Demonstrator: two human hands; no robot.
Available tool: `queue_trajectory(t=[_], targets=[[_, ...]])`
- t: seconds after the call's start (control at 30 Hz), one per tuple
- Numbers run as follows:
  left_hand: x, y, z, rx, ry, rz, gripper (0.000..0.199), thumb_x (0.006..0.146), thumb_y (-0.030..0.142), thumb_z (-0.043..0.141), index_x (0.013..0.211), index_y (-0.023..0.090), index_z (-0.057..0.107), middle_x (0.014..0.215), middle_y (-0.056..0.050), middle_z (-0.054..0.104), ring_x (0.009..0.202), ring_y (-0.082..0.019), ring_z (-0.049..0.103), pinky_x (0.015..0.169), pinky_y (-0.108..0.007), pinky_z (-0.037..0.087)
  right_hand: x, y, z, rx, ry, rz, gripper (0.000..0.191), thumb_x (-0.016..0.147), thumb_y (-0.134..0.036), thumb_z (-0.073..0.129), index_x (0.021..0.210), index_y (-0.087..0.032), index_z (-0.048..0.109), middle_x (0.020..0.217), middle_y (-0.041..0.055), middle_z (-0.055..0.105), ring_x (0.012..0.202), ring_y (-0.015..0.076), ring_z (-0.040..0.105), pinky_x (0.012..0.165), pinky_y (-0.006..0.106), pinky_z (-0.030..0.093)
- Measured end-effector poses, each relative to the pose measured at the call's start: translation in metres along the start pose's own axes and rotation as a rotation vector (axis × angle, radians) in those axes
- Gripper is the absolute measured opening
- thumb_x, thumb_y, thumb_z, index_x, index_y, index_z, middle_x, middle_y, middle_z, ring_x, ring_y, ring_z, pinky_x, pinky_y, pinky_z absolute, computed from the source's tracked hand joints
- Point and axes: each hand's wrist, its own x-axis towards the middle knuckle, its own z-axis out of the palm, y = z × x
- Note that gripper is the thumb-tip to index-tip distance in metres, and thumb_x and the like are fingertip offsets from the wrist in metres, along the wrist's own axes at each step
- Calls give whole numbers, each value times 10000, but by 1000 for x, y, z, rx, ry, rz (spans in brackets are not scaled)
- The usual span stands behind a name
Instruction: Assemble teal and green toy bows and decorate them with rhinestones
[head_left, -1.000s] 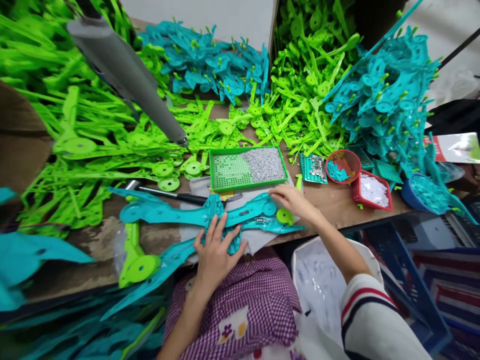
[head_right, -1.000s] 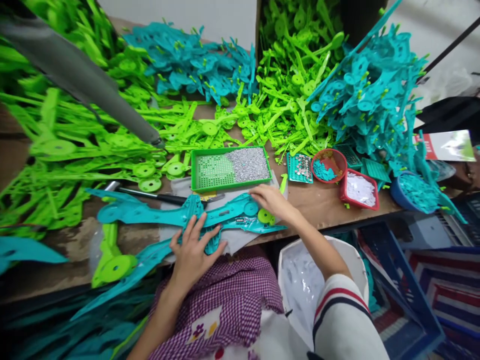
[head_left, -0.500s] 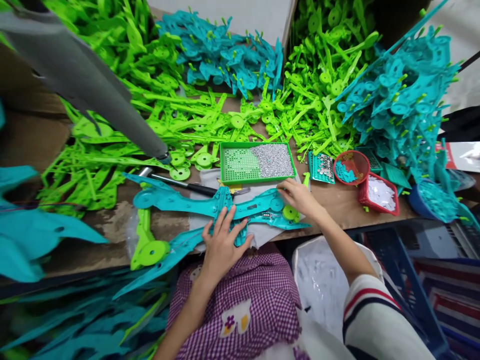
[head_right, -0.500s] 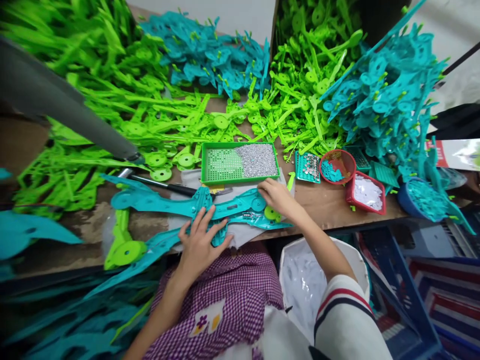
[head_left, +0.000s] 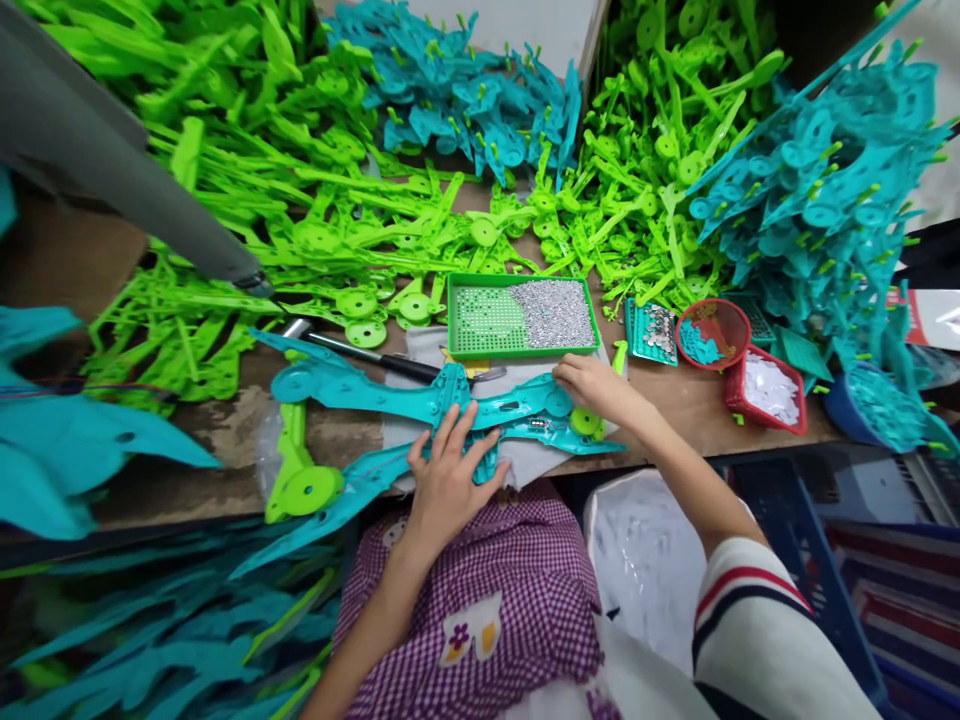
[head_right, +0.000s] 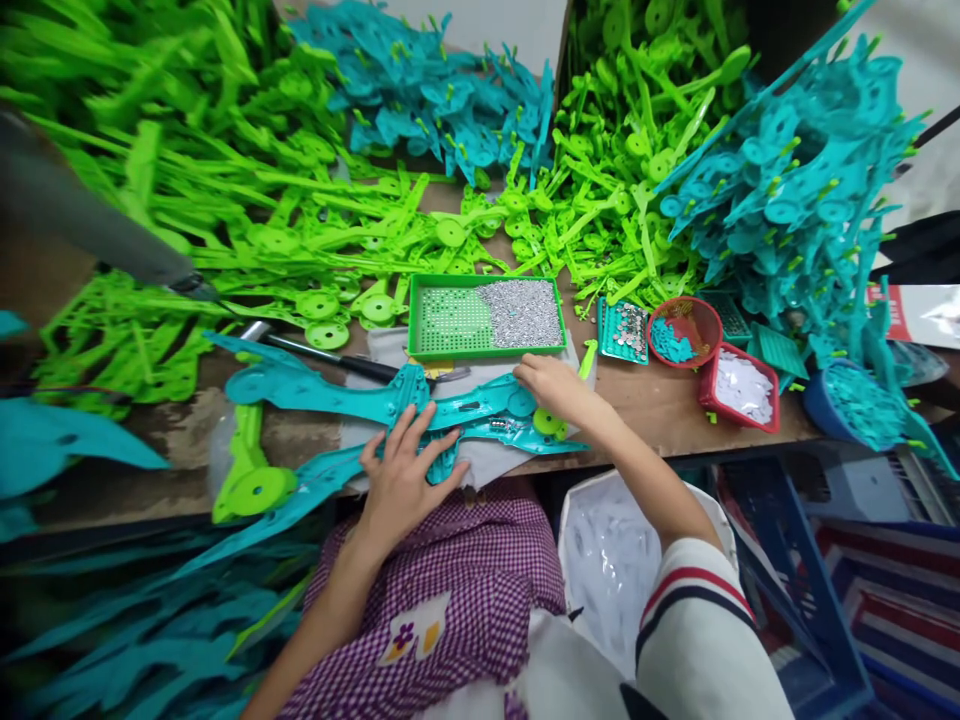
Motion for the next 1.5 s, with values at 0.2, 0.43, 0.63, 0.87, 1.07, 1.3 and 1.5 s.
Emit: queue_trajectory(t=[0.2,0.43,0.63,0.87,1.07,1.3,1.5], targets=[[1,2,-3,12,-8,6,328,906,449,647,1190,296,706,1592,-78,386,1477,-330,328,1149,-543,181,15,7,-4,-110,-132,-108,217,1013,-179,448,1083,-161,653,1023,83,644,857,178,587,731,298,411],[0,2,-3,14,3,14,322,901,441,658,1190,305,691,1594,-80,382,1473,-328,335,1125,-566,222,11,6,5,-219,-165,-216,223,1007,-134,436,1070,-92,646,1024,124,657,939,217,598,827,342,441],[1,2,-3,12,-8,8,311,900,445,659,1178,310,695,1596,-64,382,1468,-332,342,1121,-567,228,15,21,0,5,-127,-251,233,1022,-188,439,1104,-139,652,1017,92,658,911,177,608,806,296,459],[0,2,-1,11,5,4,316,899,437,662,1182,300,695,1596,-73,381,1464,-336,347,1127,-563,223,16,22,10,10,-112,-284,266,1011,-161,430,1116,-139,674,1014,111,673,928,200,612,858,358,481],[-1,0,0,10,18,26,321,908,444,648,1192,301,689,1596,-66,380,1472,-322,339,1133,-559,230,-6,20,-3,402,133,-95,400,993,-388,528,1363,-237,553,1281,102,632,1178,219,600,1008,416,487],[-5,3,-1,49,7,36,353,924,469,619,1230,302,678,1624,-71,325,1496,-325,286,1152,-571,208,15,11,-16,272,19,-125,468,918,-519,608,1267,-209,646,1250,109,645,1222,281,541,1075,471,426],[-10,3,6,66,81,17,403,907,479,634,1275,318,666,1649,-82,255,1508,-363,220,1166,-603,177,16,9,-21,185,-48,72,488,968,-581,472,1160,-187,687,1124,125,693,1048,254,641,910,362,475]])
